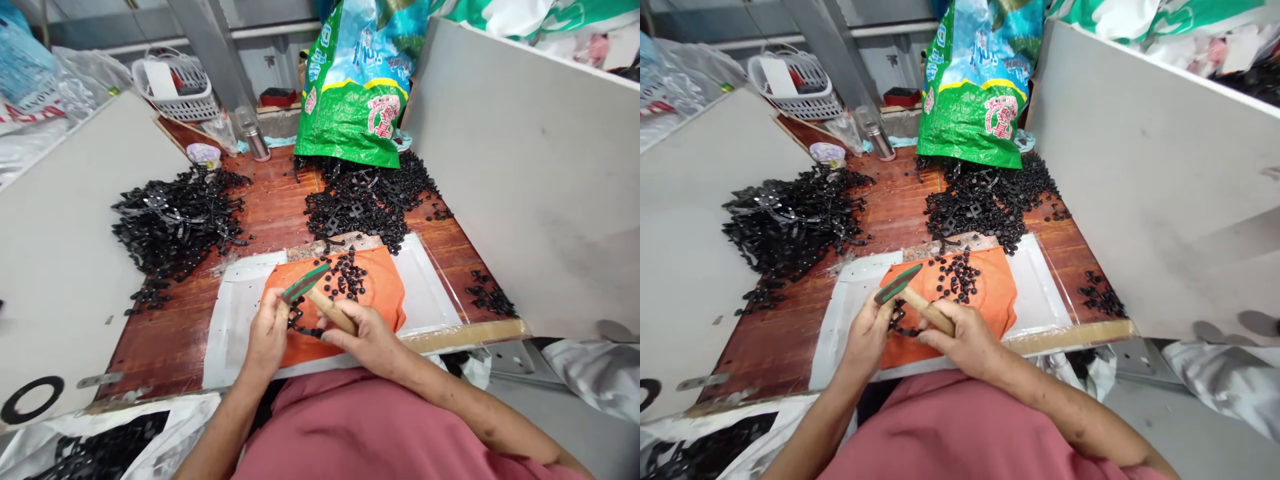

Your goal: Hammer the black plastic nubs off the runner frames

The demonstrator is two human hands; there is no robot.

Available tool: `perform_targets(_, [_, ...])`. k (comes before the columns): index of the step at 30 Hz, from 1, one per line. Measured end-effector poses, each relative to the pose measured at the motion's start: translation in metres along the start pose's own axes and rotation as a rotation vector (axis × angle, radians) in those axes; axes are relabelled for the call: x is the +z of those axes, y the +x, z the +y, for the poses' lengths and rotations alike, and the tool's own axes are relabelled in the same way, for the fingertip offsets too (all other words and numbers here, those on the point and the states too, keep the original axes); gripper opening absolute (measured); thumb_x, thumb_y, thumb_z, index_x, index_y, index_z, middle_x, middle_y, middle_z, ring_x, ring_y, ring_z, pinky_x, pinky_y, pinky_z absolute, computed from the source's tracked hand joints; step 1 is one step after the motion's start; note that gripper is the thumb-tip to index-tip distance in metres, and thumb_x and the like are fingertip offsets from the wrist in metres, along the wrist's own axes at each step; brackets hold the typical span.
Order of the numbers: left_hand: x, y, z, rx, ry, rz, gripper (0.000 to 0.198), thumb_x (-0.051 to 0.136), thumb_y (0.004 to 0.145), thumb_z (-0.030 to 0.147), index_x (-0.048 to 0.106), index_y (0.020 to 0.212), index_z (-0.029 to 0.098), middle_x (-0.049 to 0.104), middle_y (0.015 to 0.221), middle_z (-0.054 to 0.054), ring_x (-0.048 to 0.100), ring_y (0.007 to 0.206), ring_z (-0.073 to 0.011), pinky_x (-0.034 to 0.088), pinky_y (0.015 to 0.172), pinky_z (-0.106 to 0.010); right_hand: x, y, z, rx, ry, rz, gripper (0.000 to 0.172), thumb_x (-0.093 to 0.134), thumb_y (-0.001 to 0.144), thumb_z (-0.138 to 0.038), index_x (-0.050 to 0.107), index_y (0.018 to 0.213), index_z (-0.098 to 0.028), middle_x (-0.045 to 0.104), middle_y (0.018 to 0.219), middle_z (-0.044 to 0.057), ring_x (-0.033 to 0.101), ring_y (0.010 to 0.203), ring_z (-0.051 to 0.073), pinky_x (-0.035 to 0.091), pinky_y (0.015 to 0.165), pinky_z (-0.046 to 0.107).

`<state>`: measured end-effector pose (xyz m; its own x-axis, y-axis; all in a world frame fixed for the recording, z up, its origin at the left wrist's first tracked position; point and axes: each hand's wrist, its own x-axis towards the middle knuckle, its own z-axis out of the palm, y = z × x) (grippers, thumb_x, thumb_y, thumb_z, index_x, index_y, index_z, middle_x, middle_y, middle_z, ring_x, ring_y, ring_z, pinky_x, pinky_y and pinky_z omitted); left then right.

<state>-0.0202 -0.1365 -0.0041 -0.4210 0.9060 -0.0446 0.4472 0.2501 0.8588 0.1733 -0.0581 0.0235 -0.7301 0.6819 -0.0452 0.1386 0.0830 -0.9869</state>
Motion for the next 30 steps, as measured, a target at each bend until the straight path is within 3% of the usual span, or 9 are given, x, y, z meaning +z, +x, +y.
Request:
perform_targets(3, [-0.008, -0.001, -0.003, -0.058, -0.011, -0.082, 0.028, 0.039, 0.102, 0.048, 0.051, 0.095, 0.024, 0.048, 0.071, 0.004, 0.047, 0.064, -0.0147, 0.04, 0.061, -0.028, -0.02, -0.011, 0.006, 0.011, -0.068, 0.107, 0.014, 0.06, 0.095, -0.031, 0.068, 0.101, -0.02, 0.068, 0.09, 0.0, 0.063, 0.085, 0.017, 0.047, 0.079, 0.028])
perform_targets(6, [-0.005, -0.003, -0.003, -0.029, 0.056, -0.169, 0.028, 0.036, 0.101, 0.045, 0.053, 0.095, 0.024, 0.05, 0.07, 0.004, 0.048, 0.064, -0.0158, 0.038, 0.063, -0.029, -0.039, -0.024, 0.022, 0.073, -0.111, 0.227, 0.02, 0.059, 0.096, -0.032, 0.065, 0.112, -0.02, 0.066, 0.081, -0.002, 0.062, 0.077, 0.016, 0.046, 0.075, 0.027])
perform_targets(10, [0.006, -0.006, -0.001, -0.019, 0.166, -0.207, 0.028, 0.032, 0.1, 0.042, 0.053, 0.093, 0.024, 0.055, 0.072, 0.003, 0.053, 0.065, -0.0173, 0.037, 0.066, -0.03, -0.052, -0.041, 0.046, 0.148, -0.09, 0.291, 0.029, 0.059, 0.097, -0.036, 0.062, 0.121, -0.019, 0.064, 0.074, -0.003, 0.06, 0.071, 0.016, 0.047, 0.069, 0.027])
perform_targets(19, [0.017, -0.007, 0.012, -0.022, 0.287, -0.229, 0.027, 0.028, 0.098, 0.04, 0.05, 0.093, 0.025, 0.055, 0.069, 0.002, 0.054, 0.061, -0.0188, 0.034, 0.062, -0.029, -0.057, -0.049, 0.058, 0.172, -0.179, 0.29, 0.019, 0.058, 0.097, -0.038, 0.06, 0.106, -0.021, 0.06, 0.074, -0.003, 0.055, 0.069, 0.015, 0.044, 0.066, 0.027])
perform_targets(25, [0.02, -0.007, 0.014, -0.052, 0.514, -0.284, 0.028, 0.024, 0.1, 0.036, 0.049, 0.097, 0.024, 0.062, 0.073, -0.001, 0.061, 0.067, -0.0216, 0.034, 0.064, -0.031, -0.058, -0.049, 0.06, 0.165, -0.175, 0.283, 0.018, 0.057, 0.098, -0.038, 0.059, 0.103, -0.021, 0.059, 0.074, -0.004, 0.054, 0.069, 0.015, 0.043, 0.065, 0.026])
perform_targets(28, [0.02, -0.007, 0.015, -0.07, 0.63, -0.312, 0.029, 0.022, 0.102, 0.032, 0.049, 0.103, 0.024, 0.067, 0.077, -0.003, 0.066, 0.073, -0.023, 0.033, 0.065, -0.031, -0.06, -0.049, 0.055, 0.143, -0.291, 0.275, 0.019, 0.054, 0.1, -0.037, 0.059, 0.093, -0.02, 0.057, 0.071, -0.003, 0.052, 0.065, 0.014, 0.04, 0.062, 0.026])
perform_targets(30, [0.02, -0.007, 0.019, -0.093, 0.698, -0.327, 0.029, 0.022, 0.104, 0.031, 0.05, 0.107, 0.023, 0.07, 0.078, -0.003, 0.068, 0.074, -0.0237, 0.033, 0.064, -0.031, -0.062, -0.05, 0.046, 0.106, -0.424, 0.228, 0.021, 0.049, 0.103, -0.036, 0.062, 0.098, -0.02, 0.06, 0.073, -0.002, 0.054, 0.065, 0.015, 0.04, 0.063, 0.026])
